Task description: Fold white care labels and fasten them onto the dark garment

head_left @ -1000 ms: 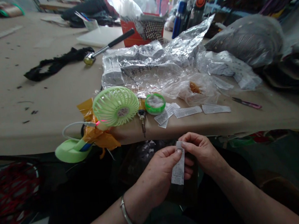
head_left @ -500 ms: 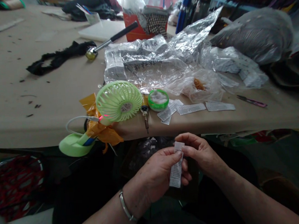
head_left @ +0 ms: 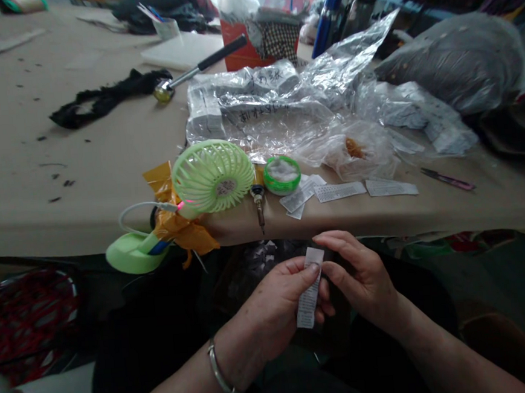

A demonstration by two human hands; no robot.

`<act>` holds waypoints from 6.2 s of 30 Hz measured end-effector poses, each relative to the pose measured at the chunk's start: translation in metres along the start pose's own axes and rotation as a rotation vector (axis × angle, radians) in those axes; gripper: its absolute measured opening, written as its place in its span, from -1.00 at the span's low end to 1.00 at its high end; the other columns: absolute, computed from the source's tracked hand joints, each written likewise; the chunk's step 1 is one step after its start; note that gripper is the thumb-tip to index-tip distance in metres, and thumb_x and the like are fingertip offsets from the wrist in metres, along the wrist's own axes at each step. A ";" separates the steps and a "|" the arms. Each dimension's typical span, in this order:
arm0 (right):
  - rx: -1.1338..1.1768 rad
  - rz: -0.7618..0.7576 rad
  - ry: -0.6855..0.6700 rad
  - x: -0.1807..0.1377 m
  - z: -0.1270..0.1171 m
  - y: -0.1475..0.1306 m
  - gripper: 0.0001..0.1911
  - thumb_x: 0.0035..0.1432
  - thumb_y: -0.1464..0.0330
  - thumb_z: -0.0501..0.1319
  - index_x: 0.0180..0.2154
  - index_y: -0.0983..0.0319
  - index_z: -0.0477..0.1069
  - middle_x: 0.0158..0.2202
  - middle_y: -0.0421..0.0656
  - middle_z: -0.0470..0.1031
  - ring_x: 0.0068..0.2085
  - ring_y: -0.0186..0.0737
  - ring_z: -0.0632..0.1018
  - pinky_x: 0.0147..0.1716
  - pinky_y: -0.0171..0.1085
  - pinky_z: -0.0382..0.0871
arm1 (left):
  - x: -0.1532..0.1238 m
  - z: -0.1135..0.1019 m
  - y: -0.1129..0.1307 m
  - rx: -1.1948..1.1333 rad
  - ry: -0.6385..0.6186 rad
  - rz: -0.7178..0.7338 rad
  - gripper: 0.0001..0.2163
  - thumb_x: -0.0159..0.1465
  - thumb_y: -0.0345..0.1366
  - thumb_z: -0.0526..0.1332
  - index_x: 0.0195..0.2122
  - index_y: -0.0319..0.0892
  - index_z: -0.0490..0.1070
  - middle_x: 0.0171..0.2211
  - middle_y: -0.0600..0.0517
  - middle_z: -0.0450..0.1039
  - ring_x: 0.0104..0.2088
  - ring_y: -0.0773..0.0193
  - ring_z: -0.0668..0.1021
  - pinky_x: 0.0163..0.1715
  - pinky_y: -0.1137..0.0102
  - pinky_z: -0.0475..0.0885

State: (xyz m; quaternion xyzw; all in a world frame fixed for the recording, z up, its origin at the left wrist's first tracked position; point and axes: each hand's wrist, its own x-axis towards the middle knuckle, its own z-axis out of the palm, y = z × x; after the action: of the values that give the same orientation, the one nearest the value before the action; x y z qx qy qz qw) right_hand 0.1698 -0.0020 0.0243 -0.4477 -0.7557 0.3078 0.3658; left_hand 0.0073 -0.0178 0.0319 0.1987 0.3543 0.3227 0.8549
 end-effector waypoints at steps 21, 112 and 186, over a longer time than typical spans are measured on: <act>0.514 0.417 -0.076 0.020 0.024 -0.009 -0.85 0.11 0.26 0.24 -0.31 0.21 0.42 -0.38 -0.22 0.49 -0.41 -0.34 0.51 -0.40 -0.37 0.40 | -0.011 -0.010 0.003 -0.016 0.106 0.056 -0.80 0.18 -0.17 0.22 -0.35 -0.22 0.37 -0.59 0.10 0.35 -0.61 0.38 0.45 -0.62 0.51 0.27; -0.262 -0.575 0.033 0.018 -0.008 0.006 -0.86 0.20 0.42 0.14 -0.22 0.19 0.46 -0.18 -0.08 0.56 0.04 -0.07 0.46 -0.04 0.00 0.42 | 0.024 0.007 0.019 -0.261 0.106 0.260 -0.82 0.20 -0.26 0.24 -0.31 -0.30 0.48 -0.44 -0.01 0.50 -0.51 0.43 0.47 -0.51 0.56 0.36; -0.582 -0.166 0.385 0.006 -0.097 0.072 -0.84 0.19 0.45 0.16 -0.20 0.21 0.48 -0.19 -0.09 0.57 -0.14 -0.17 0.57 -0.07 -0.15 0.45 | 0.043 0.025 0.007 0.022 0.282 -0.017 -0.90 0.25 -0.38 0.16 -0.32 -0.32 0.41 -0.51 -0.06 0.54 -0.56 0.32 0.55 -0.52 0.44 0.47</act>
State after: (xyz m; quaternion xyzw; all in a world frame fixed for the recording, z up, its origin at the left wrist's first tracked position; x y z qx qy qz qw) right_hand 0.2807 0.0469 0.0213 -0.5201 -0.7628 -0.0410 0.3822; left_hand 0.0460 0.0147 0.0322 0.1577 0.4760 0.3364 0.7971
